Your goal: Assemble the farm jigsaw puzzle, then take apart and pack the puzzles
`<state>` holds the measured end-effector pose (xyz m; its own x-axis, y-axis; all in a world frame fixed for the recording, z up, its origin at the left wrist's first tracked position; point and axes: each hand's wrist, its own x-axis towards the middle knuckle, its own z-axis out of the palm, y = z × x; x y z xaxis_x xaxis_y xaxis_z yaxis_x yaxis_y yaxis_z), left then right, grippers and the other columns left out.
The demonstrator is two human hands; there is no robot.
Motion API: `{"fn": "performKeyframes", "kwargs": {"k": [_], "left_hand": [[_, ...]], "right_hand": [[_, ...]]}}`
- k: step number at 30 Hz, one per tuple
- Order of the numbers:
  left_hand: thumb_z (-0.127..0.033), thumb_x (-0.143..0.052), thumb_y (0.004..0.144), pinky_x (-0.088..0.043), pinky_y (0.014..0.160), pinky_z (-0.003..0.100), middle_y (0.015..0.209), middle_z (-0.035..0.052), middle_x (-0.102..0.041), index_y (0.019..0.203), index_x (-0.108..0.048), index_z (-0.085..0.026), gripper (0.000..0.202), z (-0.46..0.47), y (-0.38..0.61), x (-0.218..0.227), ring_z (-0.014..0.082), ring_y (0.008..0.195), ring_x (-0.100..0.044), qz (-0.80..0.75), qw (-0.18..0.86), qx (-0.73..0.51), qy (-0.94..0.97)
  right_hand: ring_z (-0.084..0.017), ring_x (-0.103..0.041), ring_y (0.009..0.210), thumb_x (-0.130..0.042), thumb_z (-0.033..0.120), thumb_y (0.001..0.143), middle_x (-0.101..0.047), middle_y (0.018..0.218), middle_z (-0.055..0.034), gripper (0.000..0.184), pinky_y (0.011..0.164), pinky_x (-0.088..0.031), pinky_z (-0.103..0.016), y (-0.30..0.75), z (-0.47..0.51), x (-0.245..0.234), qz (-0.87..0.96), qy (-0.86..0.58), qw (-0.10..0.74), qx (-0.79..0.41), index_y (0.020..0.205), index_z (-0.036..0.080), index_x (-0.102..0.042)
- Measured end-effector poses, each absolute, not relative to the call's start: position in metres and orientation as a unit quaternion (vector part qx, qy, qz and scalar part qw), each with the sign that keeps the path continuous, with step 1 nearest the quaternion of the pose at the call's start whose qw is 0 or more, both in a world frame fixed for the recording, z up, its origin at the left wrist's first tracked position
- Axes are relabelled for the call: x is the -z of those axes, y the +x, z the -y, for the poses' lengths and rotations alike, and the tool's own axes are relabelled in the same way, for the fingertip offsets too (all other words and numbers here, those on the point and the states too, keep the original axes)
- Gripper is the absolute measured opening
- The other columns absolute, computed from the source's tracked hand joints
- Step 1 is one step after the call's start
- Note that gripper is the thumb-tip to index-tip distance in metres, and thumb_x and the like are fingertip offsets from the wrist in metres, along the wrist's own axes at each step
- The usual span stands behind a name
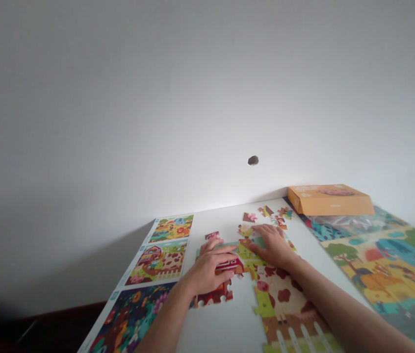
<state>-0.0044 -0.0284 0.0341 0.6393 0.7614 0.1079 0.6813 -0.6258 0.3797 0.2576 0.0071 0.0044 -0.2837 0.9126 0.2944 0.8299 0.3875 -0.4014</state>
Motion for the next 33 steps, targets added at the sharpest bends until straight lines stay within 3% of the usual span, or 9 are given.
{"fn": "performKeyframes", "kwargs": {"k": [6, 10, 14, 18, 25, 30, 33], "left_hand": [[-0.035, -0.063, 0.084, -0.025, 0.113, 0.053, 0.144, -0.0056, -0.049, 0.125, -0.06, -0.038, 0.042, 0.027, -0.005, -0.034, 0.0291, 0.134, -0.035, -0.404, 0.154, -0.131, 0.892], [-0.036, -0.063, 0.084, -0.026, 0.112, 0.052, 0.144, -0.0051, -0.05, 0.126, -0.059, -0.038, 0.042, 0.027, -0.005, -0.034, 0.0292, 0.134, -0.035, -0.404, 0.156, -0.131, 0.892], [-0.037, -0.062, 0.085, -0.026, 0.112, 0.052, 0.144, -0.0054, -0.049, 0.126, -0.059, -0.038, 0.042, 0.027, -0.006, -0.033, 0.0291, 0.134, -0.035, -0.402, 0.154, -0.131, 0.893], [-0.037, -0.061, 0.086, -0.026, 0.112, 0.052, 0.146, -0.0057, -0.047, 0.128, -0.057, -0.038, 0.043, 0.027, -0.006, -0.033, 0.029, 0.134, -0.035, -0.398, 0.154, -0.127, 0.895], [-0.039, -0.06, 0.086, -0.025, 0.113, 0.053, 0.147, -0.0044, -0.045, 0.132, -0.054, -0.037, 0.046, 0.027, -0.006, -0.032, 0.0299, 0.135, -0.034, -0.4, 0.156, -0.122, 0.895], [-0.038, -0.061, 0.085, -0.024, 0.114, 0.053, 0.146, -0.0018, -0.046, 0.138, -0.047, -0.036, 0.055, 0.027, -0.006, -0.03, 0.0298, 0.136, -0.034, -0.407, 0.154, -0.131, 0.891], [-0.037, -0.064, 0.083, -0.026, 0.114, 0.052, 0.145, -0.0006, -0.048, 0.139, -0.046, -0.035, 0.058, 0.027, -0.007, -0.027, 0.0298, 0.135, -0.035, -0.409, 0.148, -0.143, 0.889]], "right_hand": [[-0.03, -0.051, 0.114, -0.059, 0.049, 0.083, -0.064, 0.12, -0.0095, 0.048, 0.101, -0.031, -0.047, 0.252, -0.001, -0.012, 0.813, -0.518, 0.252, -0.09, 0.124, 0.024, -0.059], [-0.029, -0.05, 0.115, -0.053, 0.046, 0.087, -0.062, 0.121, -0.0083, 0.04, 0.103, -0.029, -0.046, 0.252, 0.0, -0.013, 0.79, -0.554, 0.253, -0.065, 0.121, 0.026, -0.06], [-0.035, -0.043, 0.121, -0.053, 0.043, 0.085, -0.052, 0.132, -0.0165, 0.048, 0.103, -0.022, -0.056, 0.259, -0.004, -0.009, 0.655, -0.719, 0.23, 0.022, 0.128, 0.02, -0.055], [-0.039, -0.045, 0.117, -0.053, 0.049, 0.083, -0.054, 0.123, -0.0215, 0.056, 0.099, -0.022, -0.061, 0.266, -0.005, -0.007, 0.605, -0.775, 0.182, 0.01, 0.126, 0.013, -0.054], [-0.035, -0.045, 0.119, -0.052, 0.043, 0.085, -0.058, 0.126, -0.0137, 0.047, 0.104, -0.017, -0.06, 0.262, -0.003, -0.01, 0.662, -0.721, 0.201, -0.03, 0.127, 0.021, -0.056], [-0.029, -0.046, 0.12, -0.058, 0.047, 0.083, -0.06, 0.126, -0.0084, 0.043, 0.101, -0.033, -0.044, 0.257, 0.0, -0.011, 0.774, -0.571, 0.26, -0.082, 0.118, 0.023, -0.063], [-0.027, -0.051, 0.114, -0.067, 0.046, 0.078, -0.064, 0.12, -0.0058, 0.044, 0.099, -0.035, -0.042, 0.253, 0.003, -0.012, 0.831, -0.473, 0.271, -0.111, 0.118, 0.027, -0.064]]}}
